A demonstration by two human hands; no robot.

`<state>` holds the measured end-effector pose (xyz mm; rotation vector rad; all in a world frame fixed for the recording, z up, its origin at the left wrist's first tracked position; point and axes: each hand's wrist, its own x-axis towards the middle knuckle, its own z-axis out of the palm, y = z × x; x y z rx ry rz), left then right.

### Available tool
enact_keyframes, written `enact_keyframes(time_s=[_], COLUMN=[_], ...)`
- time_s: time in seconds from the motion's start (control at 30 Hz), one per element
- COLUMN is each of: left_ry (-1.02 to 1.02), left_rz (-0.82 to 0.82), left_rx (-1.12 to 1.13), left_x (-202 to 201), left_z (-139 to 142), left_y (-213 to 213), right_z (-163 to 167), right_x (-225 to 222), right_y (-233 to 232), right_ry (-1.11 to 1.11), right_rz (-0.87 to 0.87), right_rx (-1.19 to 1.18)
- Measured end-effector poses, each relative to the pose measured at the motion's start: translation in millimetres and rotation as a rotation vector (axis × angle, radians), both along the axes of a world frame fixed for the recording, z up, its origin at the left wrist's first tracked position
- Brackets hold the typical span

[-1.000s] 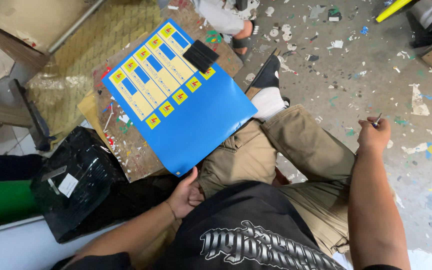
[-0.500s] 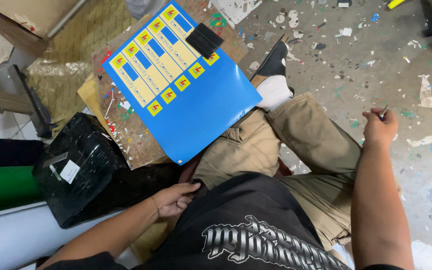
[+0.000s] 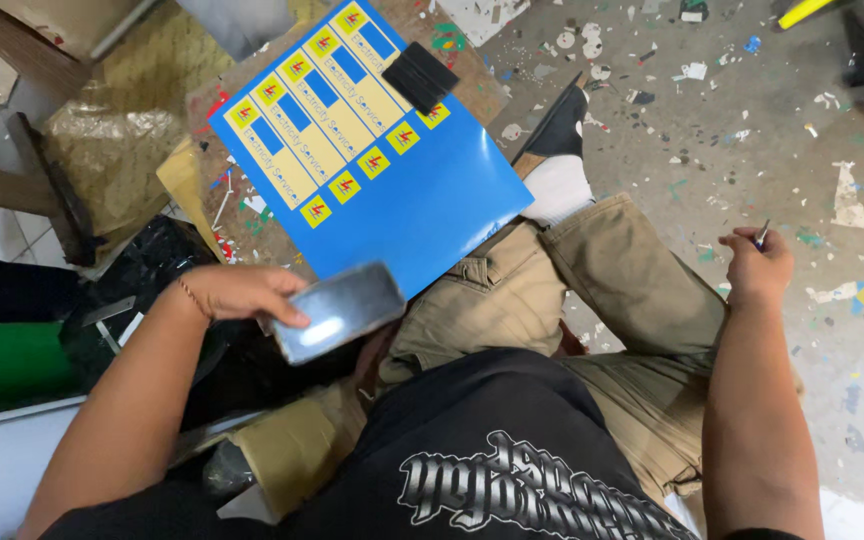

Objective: The person applies yellow stickers with a red lightning bolt onto a blue sheet labeled Electricity Services. They use a small blade to trim edges and a black squeegee to smooth the stickers, repeating the process across multiple sticker positions.

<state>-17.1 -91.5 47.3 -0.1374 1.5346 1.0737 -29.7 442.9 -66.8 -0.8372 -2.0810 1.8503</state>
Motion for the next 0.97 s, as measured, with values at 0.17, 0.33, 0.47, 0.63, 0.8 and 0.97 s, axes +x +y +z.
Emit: enact_keyframes(time_s=[0.17,0.33,0.47,0.63,0.8,0.97], left_ry=[0.600,0.909,0.854,0.888,0.831,0.804], left_rz=[0.381,0.488,0.440,0.354,0.409,0.374], left_rx=[0.539,0.837,0.871,0.937,0.973,1.011], left_x=[-50.7,-79.8,-83.4,-86.9,-86.9,-86.5], left_z=[13.0,-9.1,-25.5,-31.5,-30.3,-37.2], left_y=[70.4,152.3,185.3,196.2,198.5,201.8], right_z=[6.4,6.3,1.9,-4.6,-5.8,-3.0], right_x=[4.7,5.5,9.3,6.6,-0.6,-19.0], right_y=[0.0,0.6,3.1,4.4,-3.4,-34.3], right_ry=[-0.011,-0.016,-0.077,-0.081,-0.036,0.165], right_rz=[-0.006,-0.021,-0.035,-0.046,0.031,0.199], right_rx=[0.013,0.011,0.075,-0.004,0.175,0.311])
